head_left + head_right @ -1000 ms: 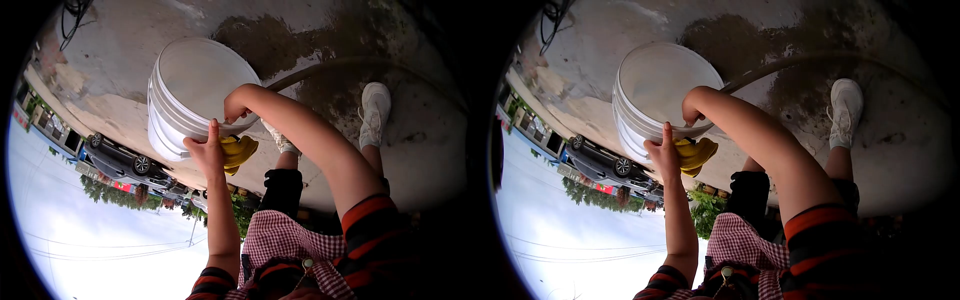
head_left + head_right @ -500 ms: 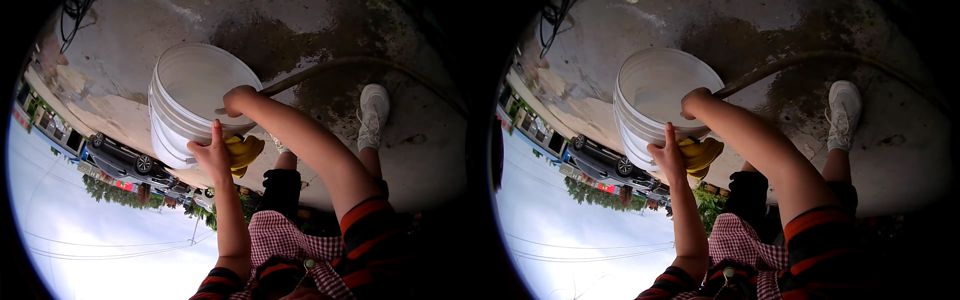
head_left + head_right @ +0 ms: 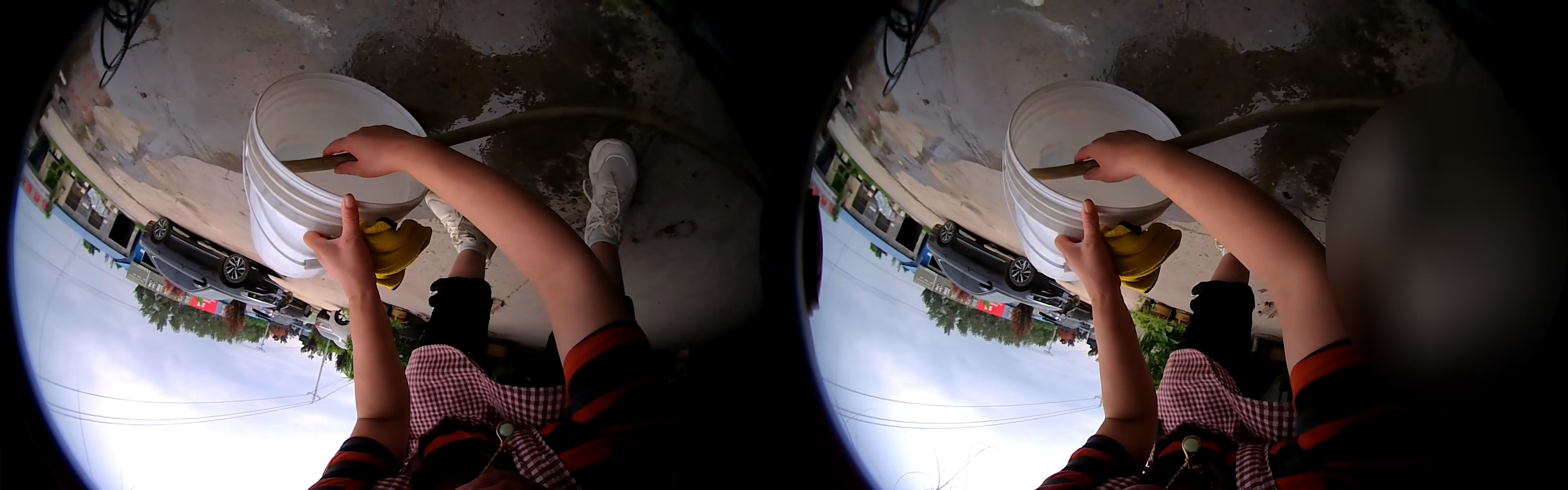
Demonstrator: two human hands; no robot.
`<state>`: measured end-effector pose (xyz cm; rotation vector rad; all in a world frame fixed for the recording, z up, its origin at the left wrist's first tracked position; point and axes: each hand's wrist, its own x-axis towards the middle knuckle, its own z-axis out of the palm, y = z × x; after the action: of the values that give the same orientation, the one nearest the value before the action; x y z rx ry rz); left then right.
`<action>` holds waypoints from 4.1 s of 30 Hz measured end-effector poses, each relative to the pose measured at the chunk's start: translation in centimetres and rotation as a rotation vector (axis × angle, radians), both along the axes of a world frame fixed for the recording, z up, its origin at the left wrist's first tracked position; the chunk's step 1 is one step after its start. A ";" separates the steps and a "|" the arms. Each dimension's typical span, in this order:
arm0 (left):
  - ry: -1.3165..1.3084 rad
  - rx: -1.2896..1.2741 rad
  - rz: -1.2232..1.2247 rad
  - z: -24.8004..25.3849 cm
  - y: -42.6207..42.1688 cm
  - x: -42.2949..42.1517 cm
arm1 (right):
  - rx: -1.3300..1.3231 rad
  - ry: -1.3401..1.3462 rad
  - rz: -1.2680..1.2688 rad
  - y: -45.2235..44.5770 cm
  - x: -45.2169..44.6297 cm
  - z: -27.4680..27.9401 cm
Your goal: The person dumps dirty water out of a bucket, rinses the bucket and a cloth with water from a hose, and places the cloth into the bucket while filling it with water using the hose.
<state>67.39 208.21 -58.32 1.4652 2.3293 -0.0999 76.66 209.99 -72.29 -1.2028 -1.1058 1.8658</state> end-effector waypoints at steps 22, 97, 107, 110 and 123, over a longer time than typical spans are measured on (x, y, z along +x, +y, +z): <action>0.017 0.009 -0.008 0.3 -0.5 1.6 | 0.056 0.209 0.545 -0.5 0.4 -0.3; -0.593 -0.385 0.310 20.9 16.9 -7.5 | -0.342 -0.455 -0.229 -7.6 14.2 41.9; -1.155 -0.558 0.790 9.3 2.2 -3.1 | -0.430 -0.505 -0.365 -12.1 13.6 38.7; -1.291 -0.574 1.018 10.3 -0.4 -4.9 | -0.518 -0.477 -0.322 -12.3 13.1 38.6; -1.445 -0.403 1.412 16.5 -1.6 -4.6 | -0.435 -0.647 -0.196 -11.1 9.4 39.3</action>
<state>62.82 206.63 -41.78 -0.5111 1.3600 0.5994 86.07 198.91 -32.98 -2.1864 -0.8563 1.6457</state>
